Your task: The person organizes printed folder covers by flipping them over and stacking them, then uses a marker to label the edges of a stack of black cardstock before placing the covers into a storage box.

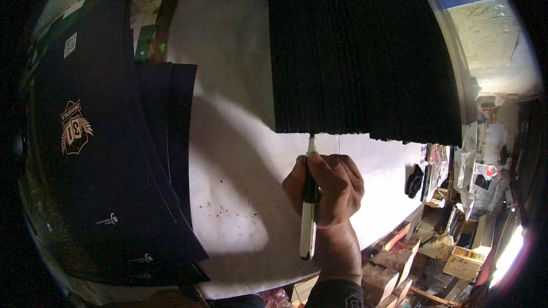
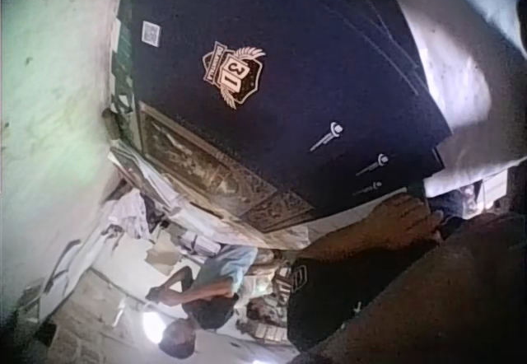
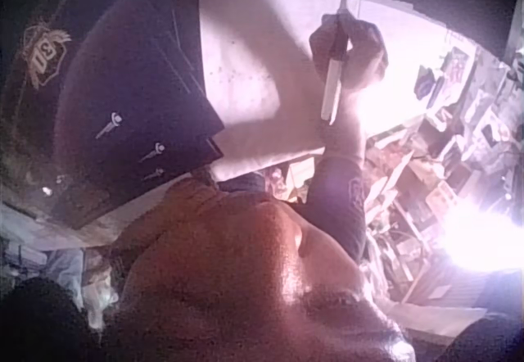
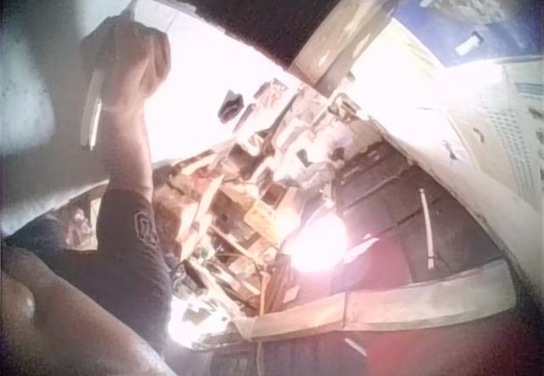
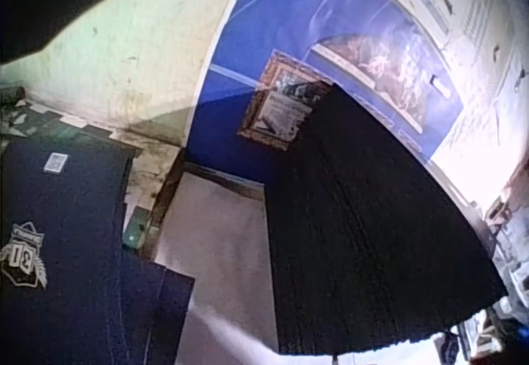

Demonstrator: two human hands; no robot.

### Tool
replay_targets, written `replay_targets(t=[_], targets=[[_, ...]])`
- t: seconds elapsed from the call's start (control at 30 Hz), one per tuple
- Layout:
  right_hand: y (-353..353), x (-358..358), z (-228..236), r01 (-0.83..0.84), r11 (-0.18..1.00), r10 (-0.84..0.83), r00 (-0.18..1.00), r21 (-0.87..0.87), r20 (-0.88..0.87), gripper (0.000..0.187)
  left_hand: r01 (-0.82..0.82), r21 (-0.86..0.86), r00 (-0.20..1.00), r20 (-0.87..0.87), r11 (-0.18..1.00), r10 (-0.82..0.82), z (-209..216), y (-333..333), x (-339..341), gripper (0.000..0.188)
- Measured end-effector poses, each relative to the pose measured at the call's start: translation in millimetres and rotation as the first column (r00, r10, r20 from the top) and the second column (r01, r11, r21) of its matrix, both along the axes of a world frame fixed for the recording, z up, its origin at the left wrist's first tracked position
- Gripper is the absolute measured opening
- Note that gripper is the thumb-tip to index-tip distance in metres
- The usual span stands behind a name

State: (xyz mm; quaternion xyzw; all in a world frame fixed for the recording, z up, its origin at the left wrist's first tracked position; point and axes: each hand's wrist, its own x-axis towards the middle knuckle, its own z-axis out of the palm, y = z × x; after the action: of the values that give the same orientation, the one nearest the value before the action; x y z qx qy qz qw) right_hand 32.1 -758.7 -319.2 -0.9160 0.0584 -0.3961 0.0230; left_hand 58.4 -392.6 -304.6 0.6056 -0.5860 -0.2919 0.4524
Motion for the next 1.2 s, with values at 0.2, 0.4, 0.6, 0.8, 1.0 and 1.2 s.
replay_targets(t=[0.2, 0.4, 0.6, 0.8, 1.0, 1.2], targets=[[-4.5, -6.1, 1.6, -0.004, 1.0, 0.004, 1.0, -0.01, 0.014, 0.03, -0.038, -0.026, 0.999, -0.007, 0.999, 0.038, -0.7, -0.7, -2.7, 0.048], [-6.1, -6.8, -1.2, -0.116, 0.992, 0.112, 0.991, -0.058, -0.069, 0.033, -0.019, -0.016, 1.0, 0.016, 1.0, 0.02, -2.4, 0.9, -4.3, 0.047], [-11.3, -5.1, 1.5, -0.123, 0.989, 0.112, 0.986, -0.083, -0.127, 0.034, -0.015, 0.009, 1.0, 0.012, 1.0, 0.015, 2.2, 0.0, 0.3, 0.045], [-14.4, -4.4, -4.3, -0.126, 0.989, 0.122, 0.991, -0.082, -0.054, 0.037, 0.089, 0.057, 0.996, -0.01, 0.994, -0.089, -1.5, 5.2, 2.2, 0.044], [-9.7, -3.8, -0.6, -0.155, 0.985, 0.15, 0.986, -0.078, -0.073, 0.036, 0.037, 0.033, 0.998, -0.044, 0.999, -0.036, -5.1, 7.8, -11.5, 0.042], [-9.4, -12.0, 14.6, -0.067, 0.992, 0.056, 0.994, -0.109, -0.097, 0.037, 0.008, -0.027, 0.999, -0.039, 1.0, -0.009, -8.0, 2.9, -9.9, 0.039]])
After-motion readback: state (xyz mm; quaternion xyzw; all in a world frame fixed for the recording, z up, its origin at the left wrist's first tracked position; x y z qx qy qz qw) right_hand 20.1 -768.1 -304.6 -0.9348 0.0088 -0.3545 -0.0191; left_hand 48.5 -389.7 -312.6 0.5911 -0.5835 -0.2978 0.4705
